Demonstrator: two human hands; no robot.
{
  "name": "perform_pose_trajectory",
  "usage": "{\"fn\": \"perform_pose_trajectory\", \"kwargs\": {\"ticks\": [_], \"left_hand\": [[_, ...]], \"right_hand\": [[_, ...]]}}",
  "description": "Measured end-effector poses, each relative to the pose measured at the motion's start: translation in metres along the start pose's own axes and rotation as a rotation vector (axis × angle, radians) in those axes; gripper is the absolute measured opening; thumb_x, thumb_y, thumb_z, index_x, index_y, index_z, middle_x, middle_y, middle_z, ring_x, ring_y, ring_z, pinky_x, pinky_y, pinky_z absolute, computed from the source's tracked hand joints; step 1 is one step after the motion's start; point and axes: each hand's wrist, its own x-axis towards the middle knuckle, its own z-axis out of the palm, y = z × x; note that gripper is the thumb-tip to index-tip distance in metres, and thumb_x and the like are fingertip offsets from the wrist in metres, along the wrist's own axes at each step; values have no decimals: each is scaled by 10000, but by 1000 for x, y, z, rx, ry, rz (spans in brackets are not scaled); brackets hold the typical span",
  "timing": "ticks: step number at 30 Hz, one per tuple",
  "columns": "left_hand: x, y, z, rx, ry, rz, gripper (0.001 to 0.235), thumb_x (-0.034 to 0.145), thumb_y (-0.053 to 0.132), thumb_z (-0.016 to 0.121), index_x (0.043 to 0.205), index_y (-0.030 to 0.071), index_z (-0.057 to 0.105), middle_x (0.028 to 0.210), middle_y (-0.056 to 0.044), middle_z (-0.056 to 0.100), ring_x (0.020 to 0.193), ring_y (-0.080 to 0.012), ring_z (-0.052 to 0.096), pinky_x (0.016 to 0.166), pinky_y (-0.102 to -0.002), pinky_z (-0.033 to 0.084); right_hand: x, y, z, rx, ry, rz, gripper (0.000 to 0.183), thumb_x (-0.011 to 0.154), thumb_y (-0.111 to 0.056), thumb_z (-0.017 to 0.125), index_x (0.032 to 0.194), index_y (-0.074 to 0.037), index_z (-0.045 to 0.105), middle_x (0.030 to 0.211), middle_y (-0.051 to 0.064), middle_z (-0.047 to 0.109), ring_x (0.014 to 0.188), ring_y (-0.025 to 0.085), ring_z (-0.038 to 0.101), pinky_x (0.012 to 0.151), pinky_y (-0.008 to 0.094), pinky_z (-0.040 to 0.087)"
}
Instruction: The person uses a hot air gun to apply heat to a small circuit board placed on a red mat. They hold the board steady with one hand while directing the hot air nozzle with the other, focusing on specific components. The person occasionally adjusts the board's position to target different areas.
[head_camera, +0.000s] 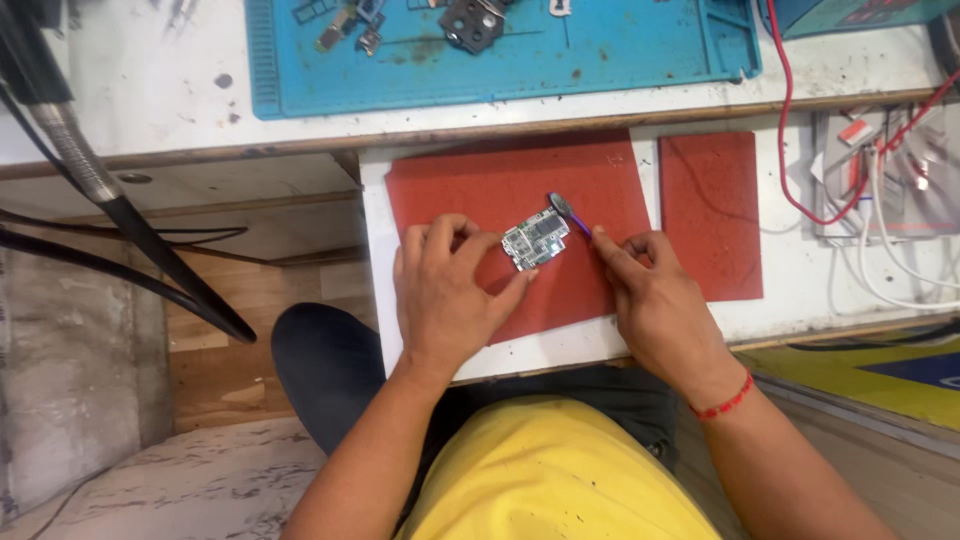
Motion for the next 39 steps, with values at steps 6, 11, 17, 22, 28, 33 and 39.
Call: {"fn": "perform_pose_trajectory", "kwargs": {"ticks": [6,11,17,22,28,33,39], "left_hand": [[1,0,0,-17,3,6,399,680,382,908,977,150,778,1052,-17,596,1001,-251,514,885,-423,427],[2,3,-3,-2,13,-11,501,668,378,903,1064,119,740,1088,-30,610,1029,-269,524,891,-432,431],[3,3,-3,-5,-7,-36,544,643,367,907,1087,113,721,1088,-39,610,1034,-277,518,881,-437,430],[2,2,-2,-26,0,-16,487,663,365,905,1057,140,731,1076,-24,606,1037,-262,523,893,-432,432],[4,4,-2,-21,-40,-59,564,635,366,917,1098,124,703,1091,-49,596,1050,-289,519,899,-447,427],[7,2,-5,-16,-37,-51,632,591,381,919,1123,120,699,1103,-53,597,1048,-299,514,912,-454,421],[5,3,-4,38,-29,-22,625,654,387,892,1171,99,692,1143,-63,588,1078,-294,507,917,-451,421]], "right_hand": [[-3,-15,-6,18,-56,-112,604,839,50,572,1416,-129,585,1094,193,578,796,376,643,674,446,539],[-5,-19,-4,79,-62,-198,676,761,95,537,1396,-129,596,1069,187,591,838,369,652,710,442,549],[-5,-18,-2,7,-76,-174,641,775,65,554,1377,-148,611,1044,164,601,817,366,659,672,463,545],[3,-18,-4,-22,-91,-63,579,840,32,561,1391,-144,603,1065,176,593,773,387,662,660,480,542],[5,-33,3,-9,-57,-169,568,820,64,519,1367,-74,583,1120,194,590,775,410,671,636,482,542],[-6,-44,-18,-121,-230,-49,641,821,7,520,1433,-177,574,1077,154,591,737,356,696,618,462,557],[-3,-33,-2,21,-146,-198,698,777,68,494,1451,-113,520,1104,177,593,769,372,693,648,467,563]]}}
